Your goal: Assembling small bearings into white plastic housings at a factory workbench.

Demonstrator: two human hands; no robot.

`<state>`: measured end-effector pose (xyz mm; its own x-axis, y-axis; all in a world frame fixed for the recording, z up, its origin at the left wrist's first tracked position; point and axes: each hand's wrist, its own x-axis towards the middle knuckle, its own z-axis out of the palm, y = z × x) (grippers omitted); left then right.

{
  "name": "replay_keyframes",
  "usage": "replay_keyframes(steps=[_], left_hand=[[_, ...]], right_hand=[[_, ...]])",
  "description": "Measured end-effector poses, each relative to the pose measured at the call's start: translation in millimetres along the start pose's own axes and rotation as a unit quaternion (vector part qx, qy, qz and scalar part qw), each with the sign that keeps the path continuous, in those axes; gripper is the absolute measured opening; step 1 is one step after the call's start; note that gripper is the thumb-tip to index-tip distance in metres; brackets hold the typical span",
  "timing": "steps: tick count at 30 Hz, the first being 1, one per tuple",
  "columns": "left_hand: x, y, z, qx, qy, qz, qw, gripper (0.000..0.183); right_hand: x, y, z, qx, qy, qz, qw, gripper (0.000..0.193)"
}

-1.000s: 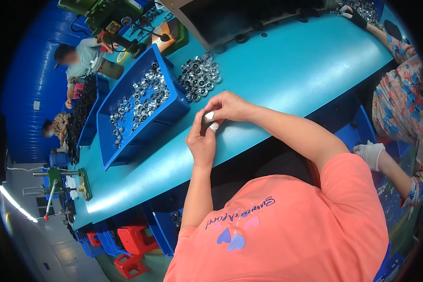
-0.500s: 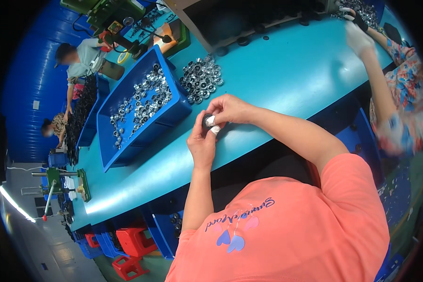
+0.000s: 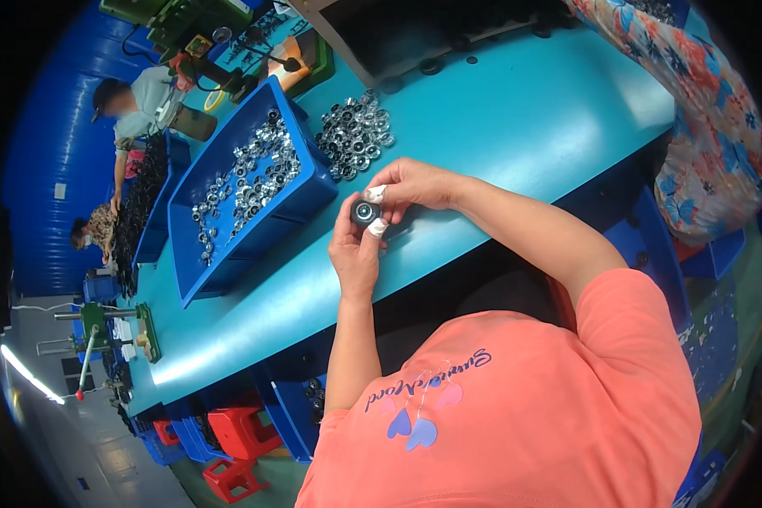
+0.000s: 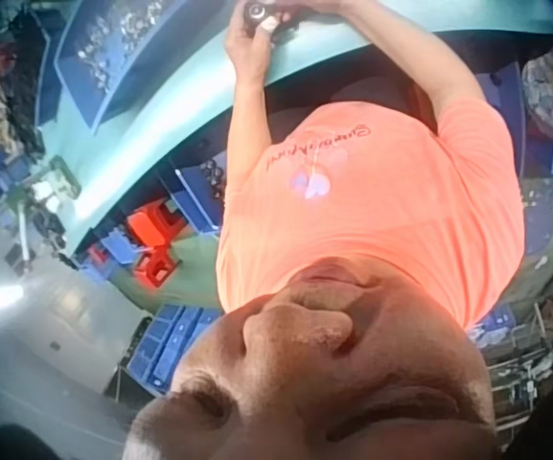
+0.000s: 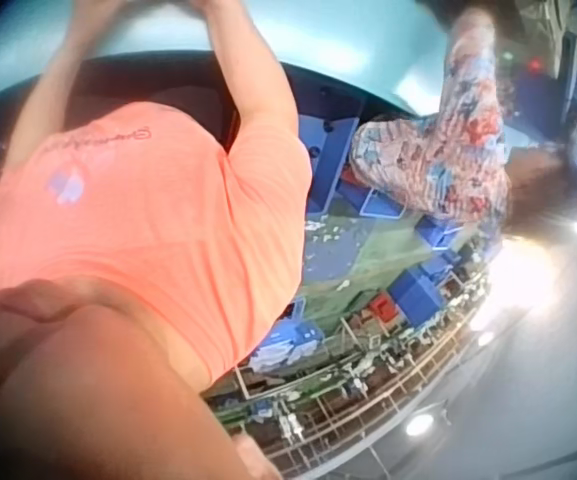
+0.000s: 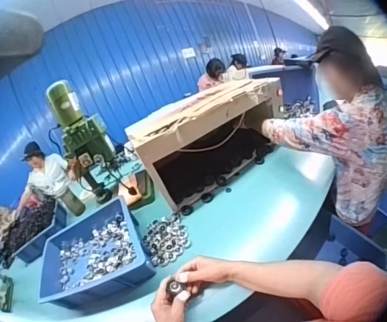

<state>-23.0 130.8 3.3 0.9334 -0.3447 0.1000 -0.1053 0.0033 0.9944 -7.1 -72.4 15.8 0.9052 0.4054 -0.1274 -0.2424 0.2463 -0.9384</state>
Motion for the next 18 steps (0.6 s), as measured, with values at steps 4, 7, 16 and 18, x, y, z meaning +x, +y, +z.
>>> replay_keyframes(steps=[4, 7, 16, 18], left_hand=[[-1, -1, 0, 0.091, -0.004, 0.04, 0.995, 0.051], [1, -15, 0, 0.197, 0.009, 0.135, 0.971, 0.048], [1, -7, 0, 0.043, -0.014, 0.032, 0.998, 0.052], [1, 0, -1, 0.019, -0.025, 0.01, 0.999, 0.053]], right_hand=[[0, -1, 2, -0.036, 0.005, -0.001, 0.999, 0.028], [1, 4, 4, -0.054, 0.019, -0.007, 0.998, 0.026], [-1, 0, -1, -0.027, 0.013, 0.006, 1.0, 0.027], [-3, -2, -1, -0.003, 0.01, 0.002, 1.0, 0.028]])
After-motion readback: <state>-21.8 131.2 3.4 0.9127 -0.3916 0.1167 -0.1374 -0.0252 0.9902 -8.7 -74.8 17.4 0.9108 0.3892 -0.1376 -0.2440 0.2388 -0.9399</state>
